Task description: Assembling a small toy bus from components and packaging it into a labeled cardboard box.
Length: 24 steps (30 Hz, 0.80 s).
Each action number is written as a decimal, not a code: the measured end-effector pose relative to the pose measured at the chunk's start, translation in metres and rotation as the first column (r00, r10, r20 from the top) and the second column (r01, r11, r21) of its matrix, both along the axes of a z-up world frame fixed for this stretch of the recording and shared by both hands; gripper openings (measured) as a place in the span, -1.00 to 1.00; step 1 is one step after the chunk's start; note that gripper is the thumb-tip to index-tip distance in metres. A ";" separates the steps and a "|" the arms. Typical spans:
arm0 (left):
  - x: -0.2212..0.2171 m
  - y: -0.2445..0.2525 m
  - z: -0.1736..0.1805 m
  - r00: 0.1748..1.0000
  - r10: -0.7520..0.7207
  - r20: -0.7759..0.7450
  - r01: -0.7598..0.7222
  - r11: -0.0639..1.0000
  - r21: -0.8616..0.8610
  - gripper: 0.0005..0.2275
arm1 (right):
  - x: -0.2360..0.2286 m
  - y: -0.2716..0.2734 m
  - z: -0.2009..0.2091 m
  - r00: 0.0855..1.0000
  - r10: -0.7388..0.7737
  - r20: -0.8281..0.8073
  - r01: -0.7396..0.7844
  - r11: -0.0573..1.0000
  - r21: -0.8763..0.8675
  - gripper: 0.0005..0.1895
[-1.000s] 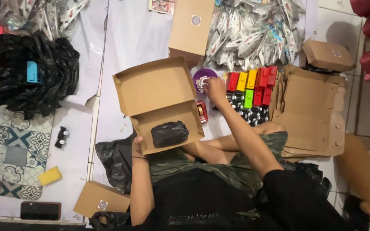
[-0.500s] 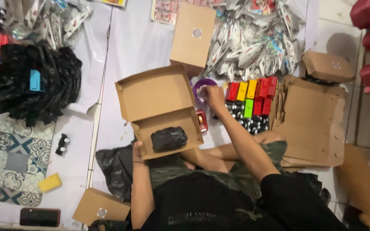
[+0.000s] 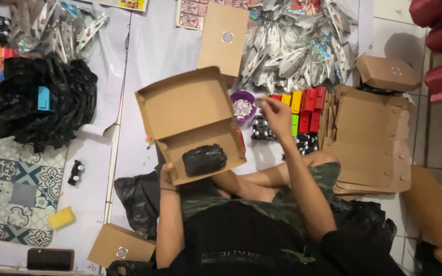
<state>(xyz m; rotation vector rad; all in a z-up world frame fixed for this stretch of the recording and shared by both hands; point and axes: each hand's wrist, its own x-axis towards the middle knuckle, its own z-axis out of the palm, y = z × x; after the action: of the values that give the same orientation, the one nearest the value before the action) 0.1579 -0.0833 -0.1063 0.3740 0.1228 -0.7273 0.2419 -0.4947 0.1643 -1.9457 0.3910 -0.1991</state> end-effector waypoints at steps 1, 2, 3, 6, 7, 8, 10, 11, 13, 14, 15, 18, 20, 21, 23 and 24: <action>0.003 -0.006 -0.014 1.000 0.019 0.009 -0.018 1.000 -0.024 -0.46 | -0.015 0.001 0.030 0.999 -0.029 0.027 0.026 0.995 0.100 -0.80; 0.007 -0.012 -0.028 0.999 0.037 0.017 -0.037 0.998 -0.048 -0.41 | -0.029 0.003 0.060 0.997 -0.060 0.050 0.048 0.979 0.200 -0.79; 0.010 -0.022 -0.030 0.999 0.032 0.017 -0.031 0.998 -0.049 -0.41 | -0.040 -0.003 0.067 0.997 -0.065 0.049 0.054 0.978 0.200 -0.79; 0.025 -0.056 -0.022 0.996 0.033 0.082 -0.035 0.999 0.020 -0.41 | -0.066 -0.012 0.099 0.992 -0.058 0.108 0.042 0.988 0.145 -0.78; 0.025 -0.069 -0.010 0.994 0.013 0.110 -0.012 1.000 -0.015 -0.41 | -0.075 -0.009 0.116 0.994 -0.002 0.113 -0.016 0.988 0.152 -0.75; 0.026 -0.082 0.001 0.990 -0.005 0.138 0.012 0.999 -0.049 -0.39 | -0.084 -0.006 0.133 0.991 0.054 0.120 -0.073 0.985 0.159 -0.71; 0.025 -0.099 0.000 0.994 -0.023 0.111 0.025 0.999 -0.021 -0.41 | -0.091 0.005 0.151 0.984 0.116 0.133 -0.122 0.992 0.040 -0.74; 0.027 -0.106 0.000 0.996 -0.034 0.087 0.034 0.999 0.009 -0.42 | -0.093 0.011 0.159 0.973 0.184 0.141 -0.174 0.982 -0.077 -0.77; 0.019 -0.119 0.061 0.985 -0.061 0.160 0.050 0.996 0.070 -0.40 | -0.092 0.012 0.159 0.970 0.212 0.121 -0.199 0.974 -0.112 -0.80; 0.013 -0.126 0.091 0.969 -0.085 0.232 0.055 0.990 0.131 -0.39 | -0.093 0.013 0.159 0.964 0.246 0.100 -0.230 0.962 -0.146 -0.83; 0.021 -0.142 0.144 0.968 -0.088 0.235 0.057 0.989 0.133 -0.39 | -0.095 0.014 0.160 0.964 0.244 0.103 -0.228 0.963 -0.145 -0.83; 0.022 -0.170 0.246 0.844 0.253 0.472 -0.373 0.911 0.178 0.10 | -0.099 0.017 0.162 0.968 0.251 0.006 -0.239 0.928 -0.287 -0.85; 0.015 -0.173 0.216 0.833 0.292 0.469 -0.416 0.890 0.186 0.08 | -0.101 0.020 0.159 0.981 0.186 -0.052 -0.192 0.959 -0.210 -0.87; 0.020 -0.178 0.203 0.837 0.288 0.465 -0.411 0.892 0.187 0.08 | -0.102 0.020 0.157 0.982 0.181 -0.057 -0.189 0.959 -0.210 -0.87; 0.031 -0.188 0.176 0.526 0.490 0.695 -0.728 0.681 0.071 0.30 | -0.102 0.019 0.152 0.981 0.142 -0.134 -0.173 0.948 -0.265 -0.87; 0.029 -0.197 0.169 0.528 0.489 0.694 -0.727 0.683 0.072 0.30 | -0.103 0.019 0.151 0.981 0.139 -0.135 -0.171 0.949 -0.266 -0.87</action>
<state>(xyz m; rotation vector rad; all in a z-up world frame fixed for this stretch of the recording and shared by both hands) 0.1868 -0.2808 0.0632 0.8614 -0.2578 0.1947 0.1389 -0.4752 0.3148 -2.2605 0.2940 -0.0393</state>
